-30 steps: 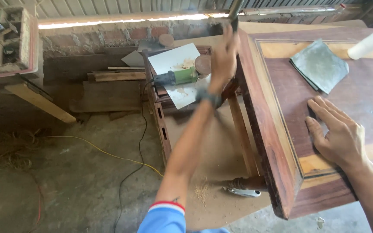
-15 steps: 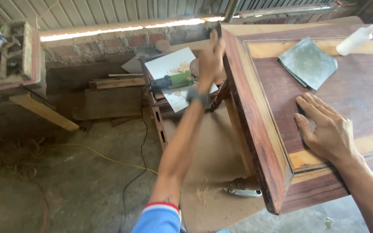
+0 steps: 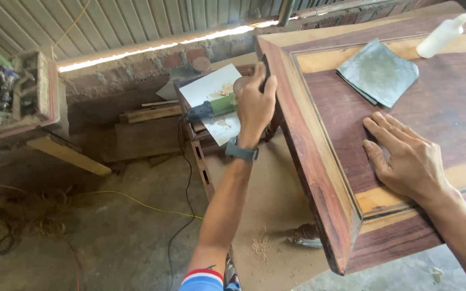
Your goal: Sanding the surface and edges of a wooden furniture piece and applying glue to joints.
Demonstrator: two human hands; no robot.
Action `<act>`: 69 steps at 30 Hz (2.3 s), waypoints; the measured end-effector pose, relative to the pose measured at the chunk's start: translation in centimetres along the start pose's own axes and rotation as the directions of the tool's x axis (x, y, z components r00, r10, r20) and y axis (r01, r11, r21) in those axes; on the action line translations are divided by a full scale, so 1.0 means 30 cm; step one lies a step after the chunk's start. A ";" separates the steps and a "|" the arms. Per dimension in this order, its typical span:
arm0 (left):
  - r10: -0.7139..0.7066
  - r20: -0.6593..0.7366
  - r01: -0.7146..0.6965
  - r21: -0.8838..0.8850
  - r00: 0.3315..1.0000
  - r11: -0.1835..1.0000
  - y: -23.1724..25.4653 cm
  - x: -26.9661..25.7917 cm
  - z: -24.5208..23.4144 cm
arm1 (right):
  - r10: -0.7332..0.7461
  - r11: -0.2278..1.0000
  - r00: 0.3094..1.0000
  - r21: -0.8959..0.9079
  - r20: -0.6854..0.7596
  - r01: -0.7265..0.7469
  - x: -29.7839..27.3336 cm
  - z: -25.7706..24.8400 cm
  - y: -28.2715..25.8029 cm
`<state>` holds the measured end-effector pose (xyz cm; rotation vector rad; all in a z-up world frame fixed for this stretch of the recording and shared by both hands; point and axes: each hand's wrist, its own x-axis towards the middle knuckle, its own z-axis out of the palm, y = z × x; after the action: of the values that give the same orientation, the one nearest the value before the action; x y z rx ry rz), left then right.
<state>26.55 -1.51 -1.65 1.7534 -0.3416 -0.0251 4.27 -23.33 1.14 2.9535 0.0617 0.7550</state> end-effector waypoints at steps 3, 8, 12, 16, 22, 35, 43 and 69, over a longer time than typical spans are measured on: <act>0.016 -0.055 -0.013 0.067 0.998 0.998 0.012 0.148 0.011 | -0.016 1.000 1.000 0.008 -0.016 0.016 0.005 0.003 0.005; 0.013 -0.064 -0.008 0.077 0.998 0.997 0.035 0.169 -0.003 | -0.030 0.999 0.999 0.022 -0.027 0.031 0.008 0.000 0.003; -0.094 -0.052 0.095 0.017 0.994 0.995 0.012 0.035 -0.002 | -0.028 1.000 0.999 0.010 -0.016 0.028 0.010 0.009 0.011; 0.101 -0.093 -0.092 0.098 0.991 0.991 -0.028 0.239 0.045 | -0.024 1.000 0.999 -0.011 -0.021 0.023 0.011 0.016 0.012; 0.038 -0.157 -0.002 0.224 0.987 0.975 0.010 0.226 0.044 | -0.032 0.999 0.998 -0.025 -0.059 0.031 0.005 0.008 0.011; 0.234 -0.041 -0.213 0.279 0.971 0.936 -0.029 0.181 -0.015 | -0.051 0.999 0.998 0.010 -0.038 0.052 0.017 0.012 0.011; 0.109 -0.070 -0.094 0.199 0.992 0.975 -0.001 0.243 0.026 | -0.002 0.999 1.000 0.040 0.021 0.001 0.019 0.026 0.022; 0.048 -0.120 -0.095 -0.422 0.992 0.902 -0.013 -0.286 0.109 | -0.093 0.994 0.987 -0.077 -0.131 0.084 -0.006 0.033 0.029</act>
<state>17.78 -2.49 -4.17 1.2990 -0.2961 0.0444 4.61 -24.28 0.29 2.8088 0.1710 0.9227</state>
